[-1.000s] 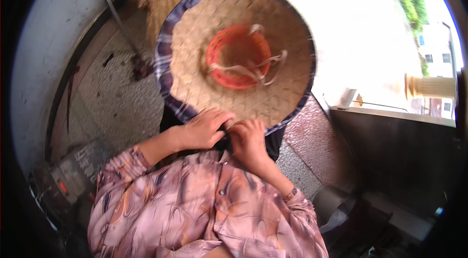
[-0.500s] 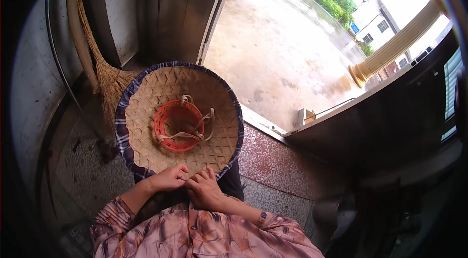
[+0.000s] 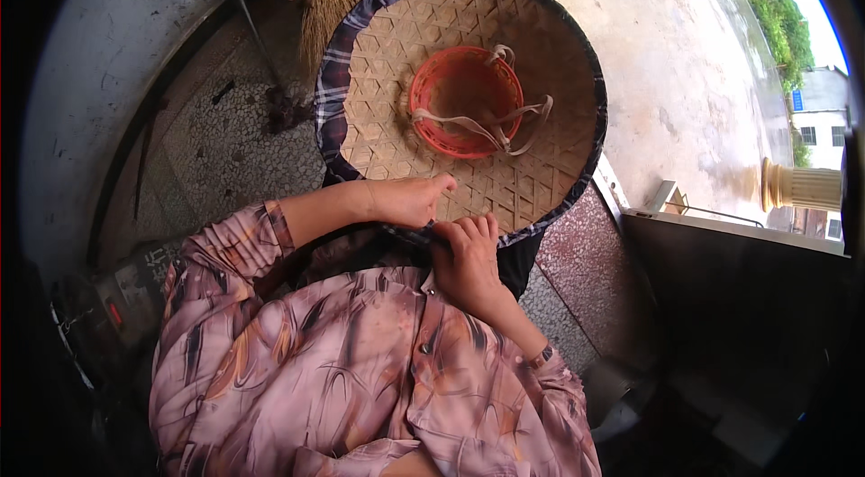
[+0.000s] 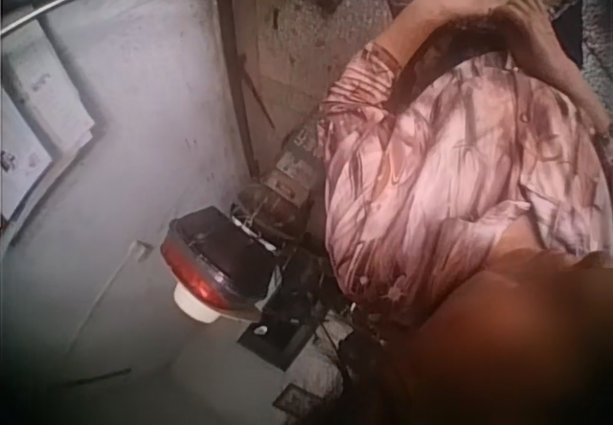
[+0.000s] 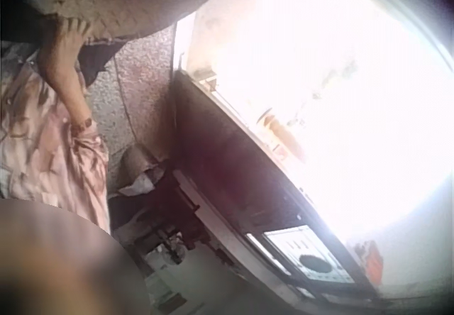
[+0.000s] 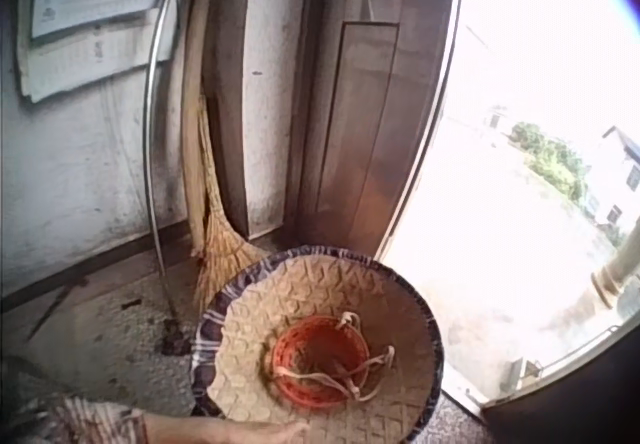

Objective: Repairing the edge of a woven hat by sewing on a fabric border.

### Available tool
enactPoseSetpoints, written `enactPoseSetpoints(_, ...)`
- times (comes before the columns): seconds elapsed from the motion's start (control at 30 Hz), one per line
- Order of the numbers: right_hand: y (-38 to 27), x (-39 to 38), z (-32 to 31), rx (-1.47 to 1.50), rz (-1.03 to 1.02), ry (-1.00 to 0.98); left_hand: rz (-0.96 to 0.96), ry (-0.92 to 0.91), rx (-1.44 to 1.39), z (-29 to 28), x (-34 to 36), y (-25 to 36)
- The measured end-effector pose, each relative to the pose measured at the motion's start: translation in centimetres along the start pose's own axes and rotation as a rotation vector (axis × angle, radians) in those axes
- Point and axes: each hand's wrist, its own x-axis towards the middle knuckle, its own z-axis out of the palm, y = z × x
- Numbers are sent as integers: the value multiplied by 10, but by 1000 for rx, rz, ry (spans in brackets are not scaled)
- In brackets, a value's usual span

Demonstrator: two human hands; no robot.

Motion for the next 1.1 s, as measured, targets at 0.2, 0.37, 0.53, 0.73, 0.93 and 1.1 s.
enactPoseSetpoints(0.2,-4,1,-2,25,10,-27,378,400,548,-2,-45,15)
enactPoseSetpoints(0.37,-9,5,-7,15,46,-41,427,302,556,2,-69,7)
enactPoseSetpoints(0.53,-7,10,-8,-7,102,-139,372,361,605,9,-66,0)
enactPoseSetpoints(0.73,-3,10,-4,-25,89,-141,323,267,571,9,-57,-3)
enactPoseSetpoints(0.93,-2,11,-3,-40,77,-144,330,250,551,10,-54,-9)
enactPoseSetpoints(1.1,-4,13,-3,-32,87,-143,295,236,485,12,-55,-6)
